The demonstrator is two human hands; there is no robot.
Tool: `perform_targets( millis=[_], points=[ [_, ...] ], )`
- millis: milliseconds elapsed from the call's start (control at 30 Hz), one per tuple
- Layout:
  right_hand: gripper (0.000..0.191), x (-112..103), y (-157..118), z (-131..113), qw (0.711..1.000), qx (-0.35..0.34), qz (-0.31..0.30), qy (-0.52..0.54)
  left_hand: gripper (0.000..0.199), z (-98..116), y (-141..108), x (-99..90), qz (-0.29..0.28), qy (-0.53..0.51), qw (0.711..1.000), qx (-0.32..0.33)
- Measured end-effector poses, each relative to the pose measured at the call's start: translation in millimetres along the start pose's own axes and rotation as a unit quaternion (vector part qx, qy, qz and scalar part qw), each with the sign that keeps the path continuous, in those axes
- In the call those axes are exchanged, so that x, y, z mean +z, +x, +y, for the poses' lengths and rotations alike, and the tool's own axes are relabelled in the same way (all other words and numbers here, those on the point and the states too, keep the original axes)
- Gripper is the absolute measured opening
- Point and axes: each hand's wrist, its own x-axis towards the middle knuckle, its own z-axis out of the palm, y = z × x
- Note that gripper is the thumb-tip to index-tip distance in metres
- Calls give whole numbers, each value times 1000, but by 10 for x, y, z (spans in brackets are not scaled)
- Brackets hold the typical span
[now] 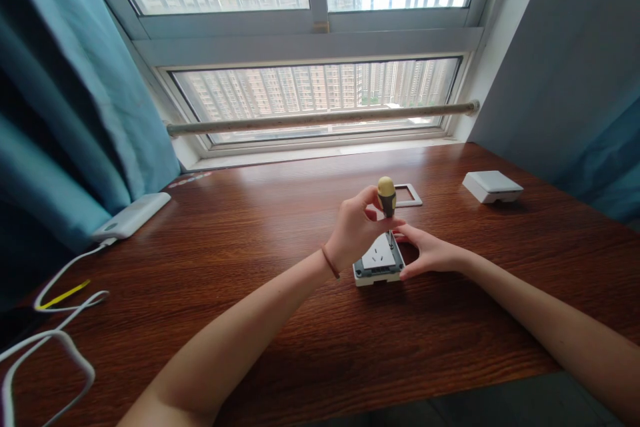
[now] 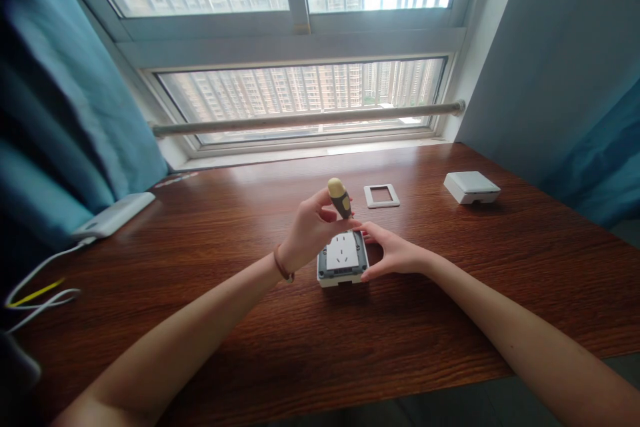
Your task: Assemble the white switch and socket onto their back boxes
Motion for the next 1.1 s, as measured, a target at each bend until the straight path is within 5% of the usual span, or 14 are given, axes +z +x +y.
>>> perform_targets(
  millis=[100, 167, 433, 667, 867, 1100],
  points=[
    [87, 1, -10, 24, 1000, 8, 4, -12, 26, -86, -11, 54, 77, 85, 991, 74],
    [87, 0, -13, 27, 1000, 14, 7, -15, 25, -105, -6, 57, 79, 107, 986, 103],
    [78, -7, 12, -10, 1000, -2, -2, 1, 41, 43, 34, -40, -73, -56, 995, -42],
    [83, -16, 10, 55, 999, 22, -11, 20, 30, 136, 59, -135, -135, -96, 984, -61],
    [82, -4, 0, 20, 1000, 19, -3, 25, 13, 0, 58, -19, -97, -24, 995, 17],
    [83, -3, 5, 3, 1000, 17, -1, 19, 28, -191, 192, 102, 33, 29, 998, 48]
  ],
)
